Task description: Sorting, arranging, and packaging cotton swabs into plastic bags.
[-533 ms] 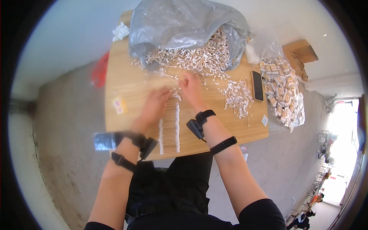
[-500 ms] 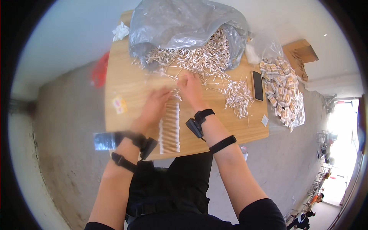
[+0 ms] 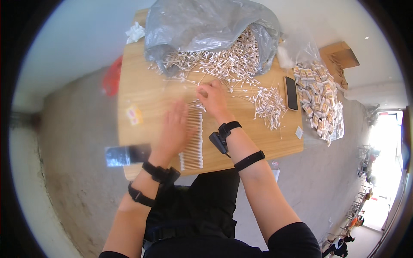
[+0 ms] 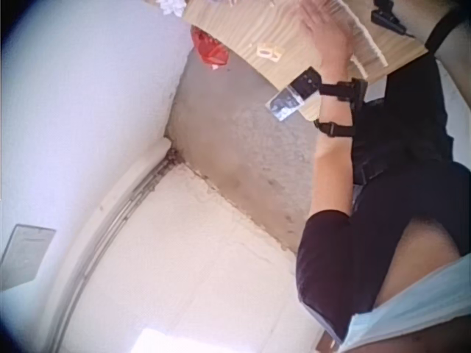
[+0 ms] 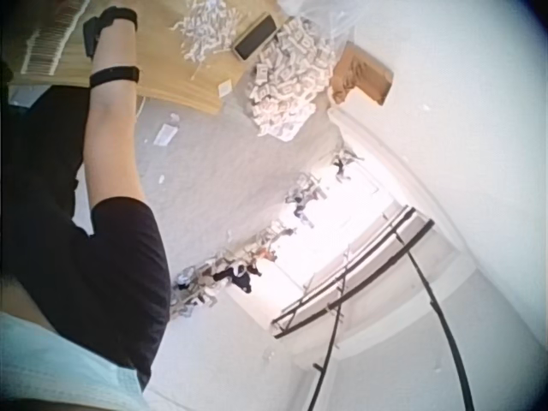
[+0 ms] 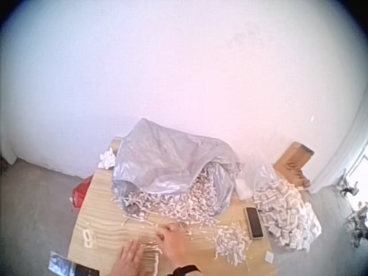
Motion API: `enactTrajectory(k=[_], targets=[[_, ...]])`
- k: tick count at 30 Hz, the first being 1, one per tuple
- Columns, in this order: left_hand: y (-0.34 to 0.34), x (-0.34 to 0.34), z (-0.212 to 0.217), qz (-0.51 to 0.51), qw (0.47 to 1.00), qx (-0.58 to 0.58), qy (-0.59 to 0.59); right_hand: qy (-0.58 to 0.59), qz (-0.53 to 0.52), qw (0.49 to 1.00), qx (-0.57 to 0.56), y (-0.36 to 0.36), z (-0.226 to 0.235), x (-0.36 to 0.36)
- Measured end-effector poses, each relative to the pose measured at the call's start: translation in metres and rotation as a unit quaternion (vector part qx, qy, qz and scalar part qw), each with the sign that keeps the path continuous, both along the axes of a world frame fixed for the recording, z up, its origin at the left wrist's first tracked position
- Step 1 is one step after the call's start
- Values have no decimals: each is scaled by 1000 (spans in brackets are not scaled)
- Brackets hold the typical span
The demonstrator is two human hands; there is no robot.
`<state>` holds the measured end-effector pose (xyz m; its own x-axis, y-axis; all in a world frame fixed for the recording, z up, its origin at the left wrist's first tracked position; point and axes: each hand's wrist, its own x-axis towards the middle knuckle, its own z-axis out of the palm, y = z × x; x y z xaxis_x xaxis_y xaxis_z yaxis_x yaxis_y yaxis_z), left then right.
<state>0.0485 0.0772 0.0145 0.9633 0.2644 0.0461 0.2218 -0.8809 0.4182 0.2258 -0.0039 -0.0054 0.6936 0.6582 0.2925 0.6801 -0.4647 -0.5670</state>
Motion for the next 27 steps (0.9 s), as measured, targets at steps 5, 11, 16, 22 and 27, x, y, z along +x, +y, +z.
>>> enactTrajectory(k=[5, 11, 16, 22, 27], targets=[[-8, 10, -1, -10, 999, 13, 48, 165, 80, 983, -6, -15, -2, 6], [8, 22, -1, -34, 995, 26, 88, 116, 20, 993, 29, -43, 11, -14], [11, 21, -10, -57, 995, 43, 75, 173, -19, 985, -7, -48, 9, -30], [12, 17, -9, -49, 997, 26, 58, 169, -32, 985, -5, -50, 13, -29], [9, 21, -6, -60, 993, 43, 96, 135, -50, 989, 16, -51, 1, -29]])
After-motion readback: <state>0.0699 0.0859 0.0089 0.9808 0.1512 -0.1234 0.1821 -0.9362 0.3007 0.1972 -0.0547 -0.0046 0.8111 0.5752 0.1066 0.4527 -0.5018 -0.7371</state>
